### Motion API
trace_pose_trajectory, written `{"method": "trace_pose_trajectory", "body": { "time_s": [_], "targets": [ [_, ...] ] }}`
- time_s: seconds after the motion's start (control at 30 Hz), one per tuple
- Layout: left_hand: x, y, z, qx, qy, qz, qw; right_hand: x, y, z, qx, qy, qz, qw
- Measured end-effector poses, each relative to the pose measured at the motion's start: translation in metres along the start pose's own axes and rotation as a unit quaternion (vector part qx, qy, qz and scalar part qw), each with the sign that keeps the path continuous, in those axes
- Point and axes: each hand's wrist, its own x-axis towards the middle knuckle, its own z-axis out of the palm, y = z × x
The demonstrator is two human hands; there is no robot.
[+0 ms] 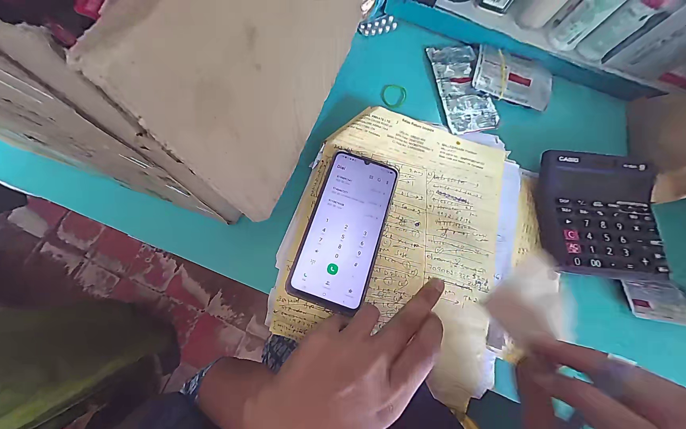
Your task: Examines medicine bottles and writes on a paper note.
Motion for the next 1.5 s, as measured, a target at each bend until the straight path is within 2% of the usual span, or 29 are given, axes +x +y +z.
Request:
{"method": "trace_pose_trajectory", "body": {
  "time_s": [0.1,0.2,0.33,0.47,0.53,0.6,0.73,0.9,1.1,1.5],
  "targets": [
    [-0.003,-0.003,-0.003,-0.029,-0.015,-0.001,0.999,-0.004,-0.009,0.021,0.055,-0.091,0.039,0.994],
    [-0.007,-0.005,-0.003,-0.031,-0.034,0.024,0.999,0.001,-0.014,0.02,0.146,-0.16,0.093,0.972],
    [-0.007,-0.007,-0.003,-0.026,-0.048,0.041,0.998,-0.004,0.0,0.012,0.273,-0.11,0.137,0.946],
    [-0.007,-0.005,-0.002,-0.026,-0.06,0.037,0.997,-0.01,0.002,0.013,0.405,-0.07,0.213,0.886],
    [-0.006,-0.002,-0.002,-0.015,-0.065,0.031,0.997,-0.012,-0.008,0.019,0.41,-0.07,0.263,0.87],
    [-0.003,0.002,-0.001,-0.001,-0.067,0.027,0.997,-0.014,-0.015,0.025,0.387,-0.064,0.288,0.874],
    [-0.001,0.007,0.001,0.027,-0.064,0.019,0.997,-0.019,-0.015,0.034,0.351,-0.035,0.275,0.894],
    [-0.002,0.008,0.001,0.015,-0.074,0.019,0.997,-0.023,-0.021,0.031,0.322,-0.046,0.277,0.904],
    [-0.001,0.008,0.0,0.023,-0.088,0.035,0.995,-0.023,-0.022,0.033,0.324,-0.014,0.297,0.898],
    [0.0,0.006,-0.001,0.005,-0.094,0.03,0.995,-0.02,-0.021,0.033,0.303,-0.033,0.304,0.902]
  ]
}}
